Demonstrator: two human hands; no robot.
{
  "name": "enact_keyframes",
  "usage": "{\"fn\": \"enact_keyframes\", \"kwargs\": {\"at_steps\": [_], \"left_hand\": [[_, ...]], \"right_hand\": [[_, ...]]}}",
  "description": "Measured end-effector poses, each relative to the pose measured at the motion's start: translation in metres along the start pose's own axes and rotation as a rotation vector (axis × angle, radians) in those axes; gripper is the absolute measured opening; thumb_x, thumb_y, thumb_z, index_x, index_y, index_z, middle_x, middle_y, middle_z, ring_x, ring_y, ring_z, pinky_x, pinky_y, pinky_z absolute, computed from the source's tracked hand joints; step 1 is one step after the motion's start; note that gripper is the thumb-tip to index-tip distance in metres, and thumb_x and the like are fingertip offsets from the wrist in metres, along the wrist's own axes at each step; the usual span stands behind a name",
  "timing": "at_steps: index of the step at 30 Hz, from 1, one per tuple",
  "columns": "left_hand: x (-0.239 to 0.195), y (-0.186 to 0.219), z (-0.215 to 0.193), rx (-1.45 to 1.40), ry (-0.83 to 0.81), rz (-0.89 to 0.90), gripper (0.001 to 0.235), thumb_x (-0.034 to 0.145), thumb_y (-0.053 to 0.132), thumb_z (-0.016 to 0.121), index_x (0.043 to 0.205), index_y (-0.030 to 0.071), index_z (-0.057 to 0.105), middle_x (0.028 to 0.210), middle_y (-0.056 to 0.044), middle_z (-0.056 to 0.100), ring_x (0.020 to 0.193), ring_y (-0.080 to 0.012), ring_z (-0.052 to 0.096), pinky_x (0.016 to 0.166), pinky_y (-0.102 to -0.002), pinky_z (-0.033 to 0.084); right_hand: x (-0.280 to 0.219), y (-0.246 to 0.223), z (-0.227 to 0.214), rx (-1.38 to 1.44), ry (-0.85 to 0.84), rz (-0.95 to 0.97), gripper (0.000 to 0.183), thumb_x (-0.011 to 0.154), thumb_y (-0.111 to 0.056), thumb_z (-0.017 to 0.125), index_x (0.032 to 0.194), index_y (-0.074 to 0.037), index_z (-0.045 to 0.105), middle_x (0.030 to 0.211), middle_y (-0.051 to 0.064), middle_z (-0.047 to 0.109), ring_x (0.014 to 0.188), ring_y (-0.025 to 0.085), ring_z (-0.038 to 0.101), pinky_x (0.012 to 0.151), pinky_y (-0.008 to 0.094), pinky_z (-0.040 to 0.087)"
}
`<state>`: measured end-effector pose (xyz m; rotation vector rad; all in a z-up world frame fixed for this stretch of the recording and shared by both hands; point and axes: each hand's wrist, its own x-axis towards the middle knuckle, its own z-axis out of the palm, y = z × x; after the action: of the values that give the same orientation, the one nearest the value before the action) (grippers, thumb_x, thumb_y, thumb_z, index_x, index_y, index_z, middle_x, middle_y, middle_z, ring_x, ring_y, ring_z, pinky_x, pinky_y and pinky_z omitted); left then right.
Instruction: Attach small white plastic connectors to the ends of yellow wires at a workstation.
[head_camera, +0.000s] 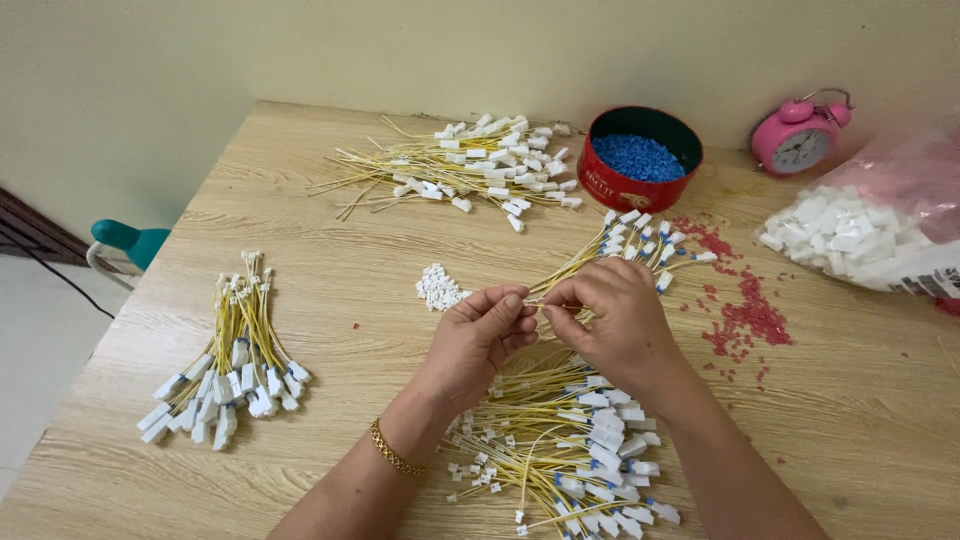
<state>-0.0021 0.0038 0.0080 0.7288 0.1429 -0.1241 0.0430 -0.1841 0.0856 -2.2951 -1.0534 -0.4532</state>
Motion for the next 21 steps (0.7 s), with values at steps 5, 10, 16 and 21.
{"fn": "enact_keyframes", "kwargs": {"at_steps": [5, 10, 16, 21], "left_hand": [[0.001, -0.001, 0.001, 0.023, 0.009, 0.004, 0.019, 0.099, 0.01, 0.064, 0.115, -0.001, 0.069, 0.095, -0.008, 0.072, 0.084, -0.0157, 0.069, 0.079, -0.032, 0.061], [0.002, -0.004, -0.001, 0.117, 0.019, 0.04, 0.019, 0.099, 0.01, 0.065, 0.114, 0.0, 0.07, 0.094, -0.008, 0.072, 0.084, -0.0155, 0.07, 0.078, -0.032, 0.06], [0.006, -0.009, -0.008, 0.084, 0.001, 0.053, 0.019, 0.1, 0.011, 0.065, 0.114, 0.0, 0.07, 0.095, -0.007, 0.071, 0.084, -0.0154, 0.069, 0.079, -0.032, 0.061], [0.003, -0.008, -0.005, 0.135, 0.011, 0.06, 0.018, 0.099, 0.01, 0.065, 0.113, 0.0, 0.069, 0.095, -0.008, 0.072, 0.085, -0.016, 0.069, 0.081, -0.032, 0.061]], "right_hand": [[0.001, 0.0, -0.001, -0.037, -0.035, 0.042, 0.011, 0.081, -0.023, 0.079, 0.086, -0.015, 0.074, 0.084, -0.002, 0.07, 0.092, 0.021, 0.062, 0.092, 0.042, 0.04], [-0.001, -0.001, 0.003, -0.032, 0.007, 0.026, 0.01, 0.082, -0.023, 0.078, 0.086, -0.015, 0.073, 0.086, -0.001, 0.071, 0.094, 0.022, 0.062, 0.094, 0.042, 0.039], [-0.002, -0.002, 0.007, -0.14, 0.052, 0.0, 0.011, 0.081, -0.024, 0.077, 0.086, -0.016, 0.071, 0.088, -0.001, 0.071, 0.097, 0.022, 0.062, 0.098, 0.047, 0.037], [-0.002, 0.001, 0.01, -0.076, -0.011, 0.036, 0.011, 0.081, -0.024, 0.076, 0.085, -0.015, 0.071, 0.082, -0.001, 0.068, 0.095, 0.021, 0.062, 0.097, 0.045, 0.038]]}}
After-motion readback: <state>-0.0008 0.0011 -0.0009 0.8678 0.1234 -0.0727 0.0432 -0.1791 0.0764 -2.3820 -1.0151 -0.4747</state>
